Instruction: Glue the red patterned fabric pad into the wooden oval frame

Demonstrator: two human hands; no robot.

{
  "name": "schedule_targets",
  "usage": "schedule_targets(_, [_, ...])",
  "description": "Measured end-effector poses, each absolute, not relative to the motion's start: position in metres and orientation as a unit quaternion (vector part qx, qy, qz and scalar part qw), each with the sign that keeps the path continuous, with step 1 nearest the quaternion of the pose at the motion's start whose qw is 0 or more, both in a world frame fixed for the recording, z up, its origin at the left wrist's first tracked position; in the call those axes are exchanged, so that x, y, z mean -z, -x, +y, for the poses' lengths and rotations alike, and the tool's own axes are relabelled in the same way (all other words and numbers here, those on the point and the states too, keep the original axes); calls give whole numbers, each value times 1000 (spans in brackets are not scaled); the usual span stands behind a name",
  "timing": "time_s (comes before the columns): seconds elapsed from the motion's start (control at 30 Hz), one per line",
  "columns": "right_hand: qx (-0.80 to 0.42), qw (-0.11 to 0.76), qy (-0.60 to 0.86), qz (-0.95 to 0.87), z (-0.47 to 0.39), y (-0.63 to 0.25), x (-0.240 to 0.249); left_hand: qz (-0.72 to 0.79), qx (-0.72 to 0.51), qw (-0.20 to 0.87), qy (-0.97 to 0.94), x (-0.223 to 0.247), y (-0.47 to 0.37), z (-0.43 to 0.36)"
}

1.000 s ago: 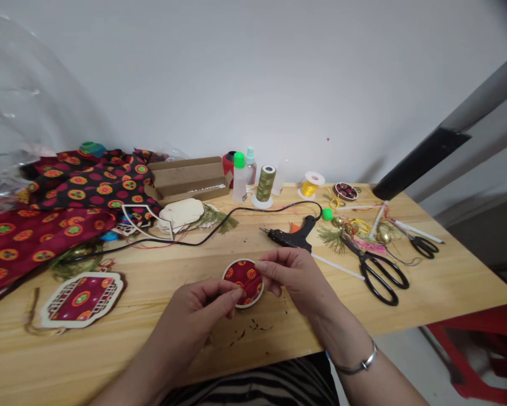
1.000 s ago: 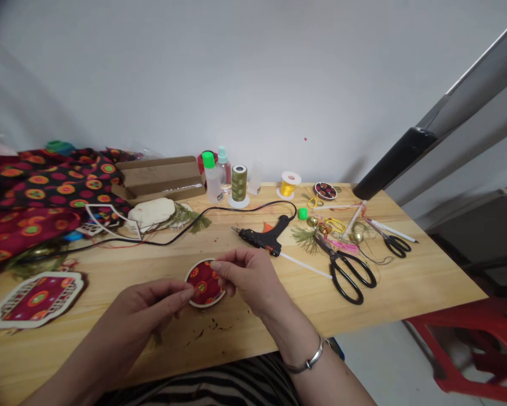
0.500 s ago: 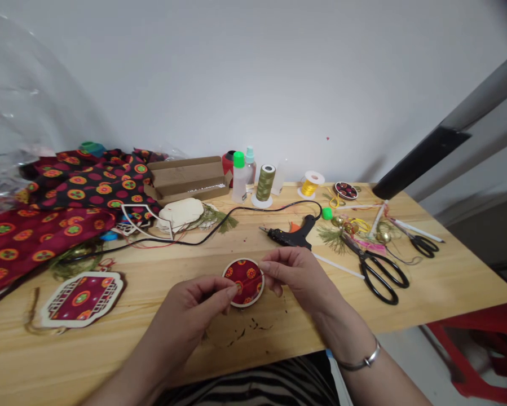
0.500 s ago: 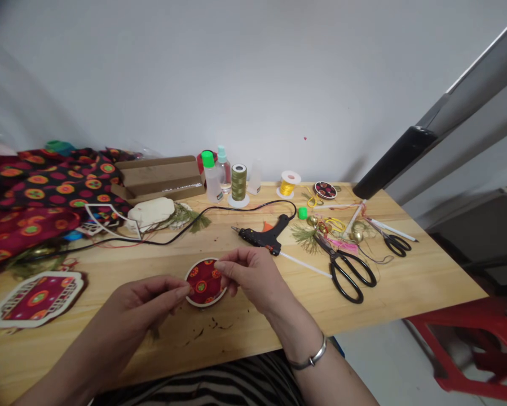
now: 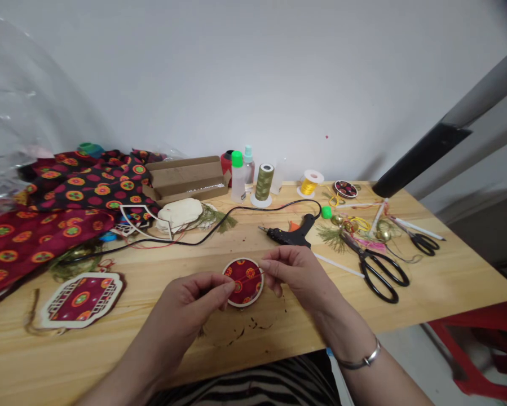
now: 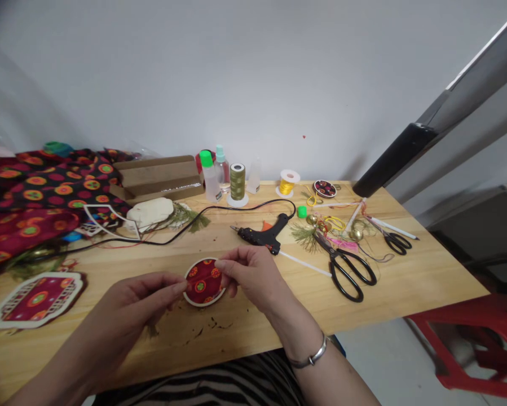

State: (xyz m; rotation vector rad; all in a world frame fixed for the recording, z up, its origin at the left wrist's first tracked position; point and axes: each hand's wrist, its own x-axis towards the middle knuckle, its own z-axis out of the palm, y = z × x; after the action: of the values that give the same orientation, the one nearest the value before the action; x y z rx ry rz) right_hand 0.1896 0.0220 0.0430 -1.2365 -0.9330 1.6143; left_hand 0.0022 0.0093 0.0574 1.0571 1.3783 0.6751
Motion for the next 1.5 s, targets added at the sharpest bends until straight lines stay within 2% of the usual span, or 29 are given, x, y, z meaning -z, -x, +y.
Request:
schedule_targets(0.67, [-624,409,527,-407,21,-188,-40,592,-282,595,-465,-53,-1,8])
schedule_targets(0.77, [-578,422,554,-425,21,-191,-38,594,-294,595,-455,-51,0,8])
schedule_targets(0.93, [-379,501,600,-496,8,-191,-46,590,-348,606,-404,-47,0,10])
schedule_targets(1.0, [-430,472,578,-508,-1,-185,-50,578,-366,620,-384,-48,-1,11])
schedule_targets(1.1, [-623,406,519,-423,-10,-170,-50,557,-380,639,-369,-51,-3,12])
schedule_targets(1.17, [-695,403,480,-353,-11,-160,-46,556,-387,636,-370,-54,-5,11])
schedule_targets(1.33, [-769,435,396,-250,-3,-151,-38,566,-393,605,-399,-56,-7,7])
schedule_targets(1.5, [-772,447,408,-194,2,-151,-37,578,-386,591,-409,-56,-9,4])
